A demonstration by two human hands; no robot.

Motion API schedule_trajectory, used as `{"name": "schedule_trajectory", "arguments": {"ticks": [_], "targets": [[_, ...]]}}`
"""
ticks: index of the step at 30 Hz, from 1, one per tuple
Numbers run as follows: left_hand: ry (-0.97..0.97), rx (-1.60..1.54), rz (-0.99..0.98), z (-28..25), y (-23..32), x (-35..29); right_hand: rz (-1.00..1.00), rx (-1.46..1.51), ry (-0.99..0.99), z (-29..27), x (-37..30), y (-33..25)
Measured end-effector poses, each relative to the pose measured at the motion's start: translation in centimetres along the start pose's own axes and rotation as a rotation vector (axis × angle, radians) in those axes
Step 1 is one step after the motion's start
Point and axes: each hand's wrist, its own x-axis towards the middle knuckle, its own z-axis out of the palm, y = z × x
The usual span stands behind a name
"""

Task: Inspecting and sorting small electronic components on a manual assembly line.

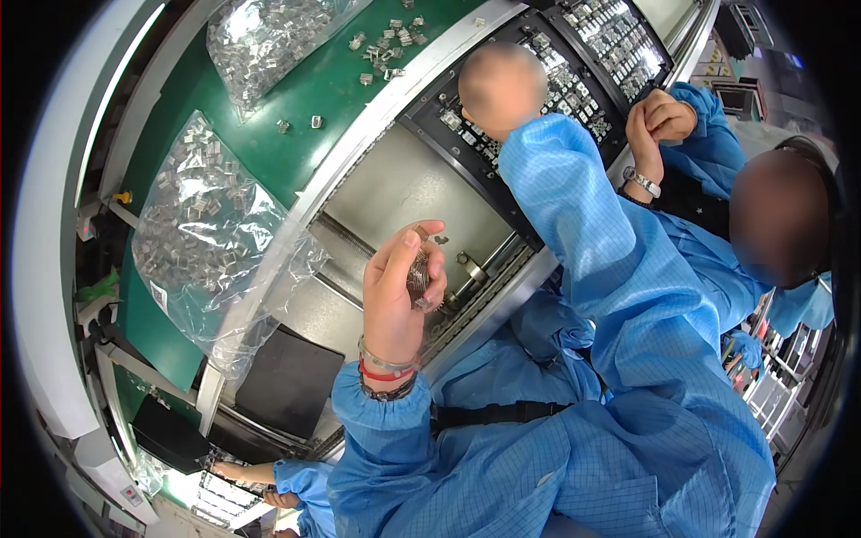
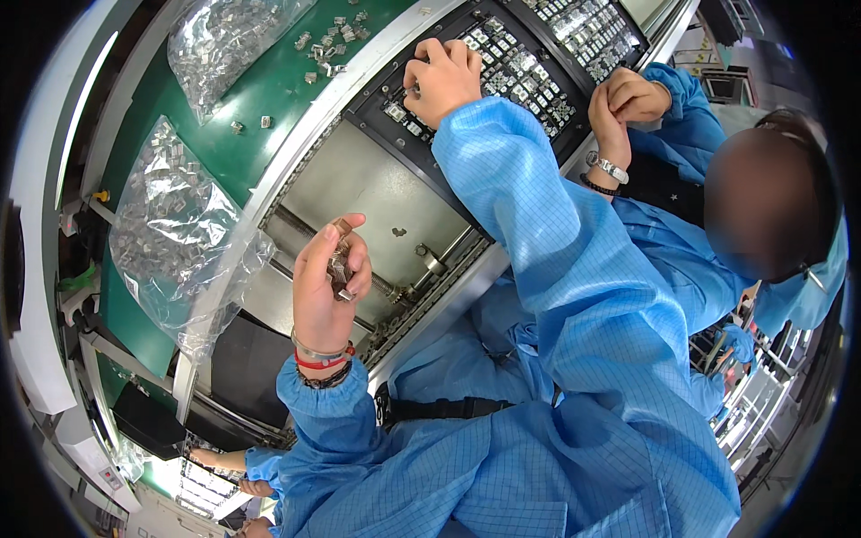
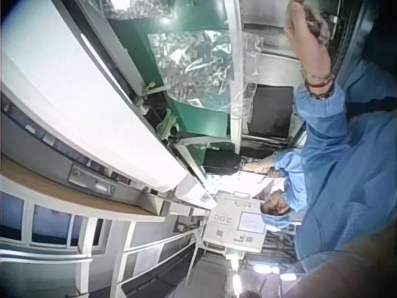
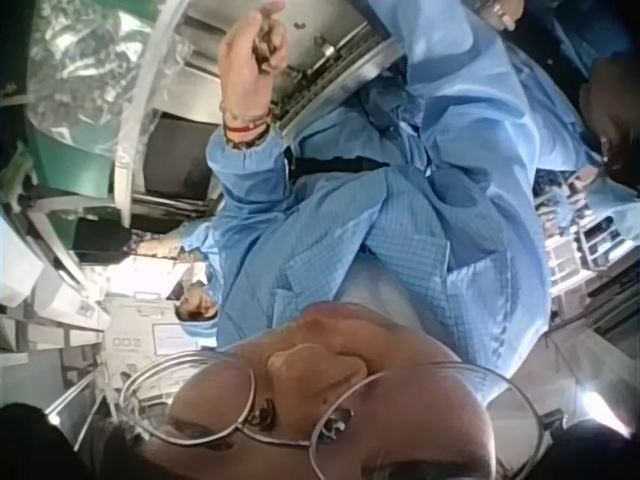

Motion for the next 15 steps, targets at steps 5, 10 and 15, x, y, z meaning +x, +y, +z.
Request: {"name": "schedule_trajectory", "arguments": {"ticks": [5,10,15], "targets": [[0.008,0.004,0.014,-0.3,0.3,-0.5,-0.014,-0.019,-0.039,-0.2,-0.2,-0.3],[-0.003,-0.001,0.016,-0.4,0.3,-0.6,-0.116,0.037,-0.014,-0.3,-0.4,1.8],[0.004,0.009,0.021,-0.5,-0.3,-0.5,-0.336,0.007,-0.062,-1.0,-0.2,2.6]]}}
